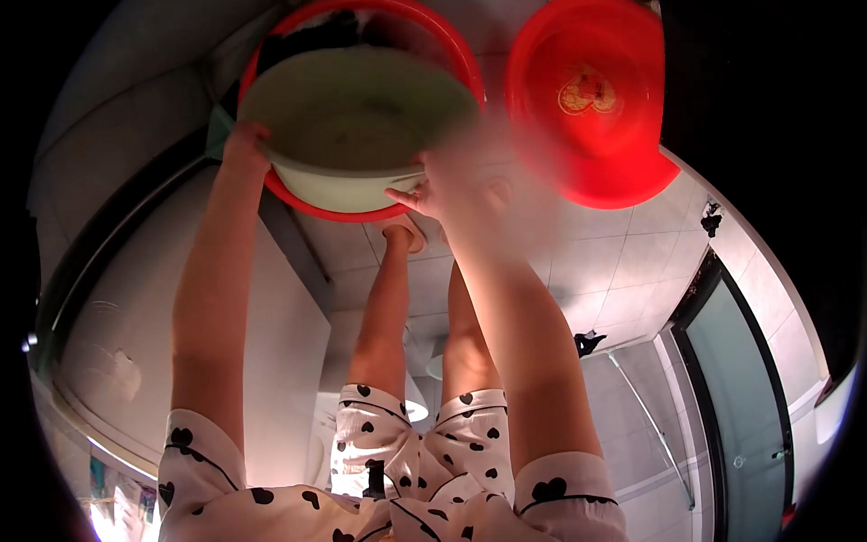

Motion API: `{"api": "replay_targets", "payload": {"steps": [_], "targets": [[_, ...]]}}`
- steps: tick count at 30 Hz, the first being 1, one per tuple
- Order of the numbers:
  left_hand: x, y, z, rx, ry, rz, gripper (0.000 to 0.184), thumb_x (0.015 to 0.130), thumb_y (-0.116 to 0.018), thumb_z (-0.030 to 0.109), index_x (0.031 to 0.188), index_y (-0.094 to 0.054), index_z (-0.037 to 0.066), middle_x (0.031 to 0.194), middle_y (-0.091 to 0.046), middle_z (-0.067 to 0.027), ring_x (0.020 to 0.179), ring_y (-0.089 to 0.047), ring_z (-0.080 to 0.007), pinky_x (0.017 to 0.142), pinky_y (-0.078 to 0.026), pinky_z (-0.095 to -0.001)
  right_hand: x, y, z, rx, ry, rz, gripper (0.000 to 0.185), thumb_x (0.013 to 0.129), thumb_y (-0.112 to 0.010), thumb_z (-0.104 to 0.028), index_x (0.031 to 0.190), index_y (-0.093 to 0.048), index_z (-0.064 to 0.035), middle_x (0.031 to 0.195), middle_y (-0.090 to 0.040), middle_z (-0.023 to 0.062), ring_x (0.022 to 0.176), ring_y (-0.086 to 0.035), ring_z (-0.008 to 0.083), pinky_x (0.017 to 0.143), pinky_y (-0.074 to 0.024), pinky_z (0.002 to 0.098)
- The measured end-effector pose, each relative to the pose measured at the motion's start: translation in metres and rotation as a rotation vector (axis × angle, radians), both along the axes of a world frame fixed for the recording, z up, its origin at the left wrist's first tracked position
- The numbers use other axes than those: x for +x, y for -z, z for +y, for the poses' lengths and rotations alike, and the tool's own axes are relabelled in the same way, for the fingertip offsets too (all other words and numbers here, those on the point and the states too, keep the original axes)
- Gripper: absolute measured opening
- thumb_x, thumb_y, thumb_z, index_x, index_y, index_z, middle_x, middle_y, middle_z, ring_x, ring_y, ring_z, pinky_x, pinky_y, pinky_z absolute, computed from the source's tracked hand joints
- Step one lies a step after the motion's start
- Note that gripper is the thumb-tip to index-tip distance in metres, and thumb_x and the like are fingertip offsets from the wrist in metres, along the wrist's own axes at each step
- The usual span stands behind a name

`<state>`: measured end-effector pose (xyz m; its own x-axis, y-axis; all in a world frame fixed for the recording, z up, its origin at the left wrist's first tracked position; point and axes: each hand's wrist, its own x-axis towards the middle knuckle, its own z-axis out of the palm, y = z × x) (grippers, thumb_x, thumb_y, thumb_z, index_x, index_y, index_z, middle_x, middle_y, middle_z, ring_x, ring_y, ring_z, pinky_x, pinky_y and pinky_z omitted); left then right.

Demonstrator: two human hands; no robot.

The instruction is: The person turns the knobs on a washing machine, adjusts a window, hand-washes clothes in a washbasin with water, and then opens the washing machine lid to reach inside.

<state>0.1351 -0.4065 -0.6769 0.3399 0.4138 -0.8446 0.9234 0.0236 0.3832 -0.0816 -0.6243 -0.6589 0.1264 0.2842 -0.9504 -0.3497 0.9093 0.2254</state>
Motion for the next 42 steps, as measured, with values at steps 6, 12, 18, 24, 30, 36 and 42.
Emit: {"api": "replay_targets", "payload": {"steps": [6, 12, 18, 24, 30, 36, 42], "targets": [[-0.034, -0.057, -0.020, -0.064, -0.032, 0.098, 0.041, 0.073, -0.055, 0.005, 0.114, -0.049, 0.005, 0.114, -0.049, -0.0110, 0.102, -0.047, -0.0268, 0.088, -0.042, -0.0399, -0.029, 0.001, 0.017, -0.056, -0.030, -0.124, 0.023, 0.086, -0.051, -0.010, 0.105, -0.046, 0.0027, 0.110, -0.051, 0.0150, 0.099, -0.057, 0.0262, 0.088, -0.0530, 0.0413], [-0.141, -0.118, 0.040, -0.092, 0.353, -0.115, 0.051, 0.075, -0.051, -0.003, 0.125, -0.045, 0.006, 0.116, -0.052, -0.0066, 0.102, -0.051, -0.0194, 0.091, -0.041, -0.0302, -0.109, -0.034, 0.039, -0.172, -0.028, -0.222, 0.029, 0.083, -0.054, -0.004, 0.111, -0.046, -0.0025, 0.106, -0.055, 0.0103, 0.094, -0.059, 0.0212, 0.083, -0.0525, 0.0353], [-0.196, -0.200, 0.067, -0.240, 0.087, -0.338, 0.052, 0.078, -0.054, -0.004, 0.127, -0.044, 0.006, 0.122, -0.052, -0.0062, 0.112, -0.049, -0.0198, 0.097, -0.037, -0.0325, -0.100, -0.145, 0.028, -0.147, -0.248, -0.340, 0.044, 0.083, -0.060, -0.009, 0.124, -0.045, -0.0088, 0.111, -0.057, 0.0039, 0.099, -0.058, 0.0163, 0.078, -0.0502, 0.0329], [-0.180, -0.197, 0.056, 0.039, 0.291, -0.421, 0.059, 0.080, -0.060, 0.005, 0.134, -0.037, 0.003, 0.131, -0.044, -0.0138, 0.121, -0.042, -0.0281, 0.101, -0.033, -0.0406, -0.081, -0.204, 0.037, -0.540, -0.235, -0.319, 0.047, 0.081, -0.056, -0.001, 0.125, -0.040, 0.0021, 0.117, -0.054, 0.0126, 0.105, -0.057, 0.0235, 0.084, -0.0505, 0.0387], [-0.130, -0.233, -0.020, 0.897, 1.466, -0.755, 0.068, 0.081, -0.063, 0.019, 0.139, -0.031, 0.008, 0.143, -0.025, -0.0187, 0.134, -0.021, -0.0367, 0.108, -0.023, -0.0491, -0.064, -0.258, 0.011, -0.616, -0.131, -0.285, 0.046, 0.078, -0.056, 0.002, 0.122, -0.042, 0.0019, 0.111, -0.055, 0.0125, 0.099, -0.059, 0.0234, 0.080, -0.0526, 0.0402], [-0.116, -0.139, -0.055, 0.664, 1.281, -0.665, 0.062, 0.088, -0.049, 0.035, 0.137, -0.030, 0.002, 0.141, -0.029, -0.0199, 0.130, -0.027, -0.0356, 0.107, -0.026, -0.0468, -0.109, -0.275, 0.029, -0.591, -0.163, -0.184, 0.035, 0.078, -0.059, -0.001, 0.111, -0.050, 0.0006, 0.102, -0.056, 0.0061, 0.090, -0.056, 0.0152, 0.076, -0.0482, 0.0310], [-0.103, -0.157, -0.121, 0.691, 1.368, -1.059, 0.058, 0.088, -0.046, 0.030, 0.135, -0.032, -0.002, 0.137, -0.034, -0.0200, 0.126, -0.030, -0.0341, 0.108, -0.022, -0.0464, -0.120, -0.302, 0.050, -0.606, -0.232, -0.210, 0.032, 0.081, -0.059, 0.000, 0.112, -0.050, 0.0009, 0.101, -0.055, 0.0037, 0.090, -0.053, 0.0109, 0.077, -0.0432, 0.0254]]}}
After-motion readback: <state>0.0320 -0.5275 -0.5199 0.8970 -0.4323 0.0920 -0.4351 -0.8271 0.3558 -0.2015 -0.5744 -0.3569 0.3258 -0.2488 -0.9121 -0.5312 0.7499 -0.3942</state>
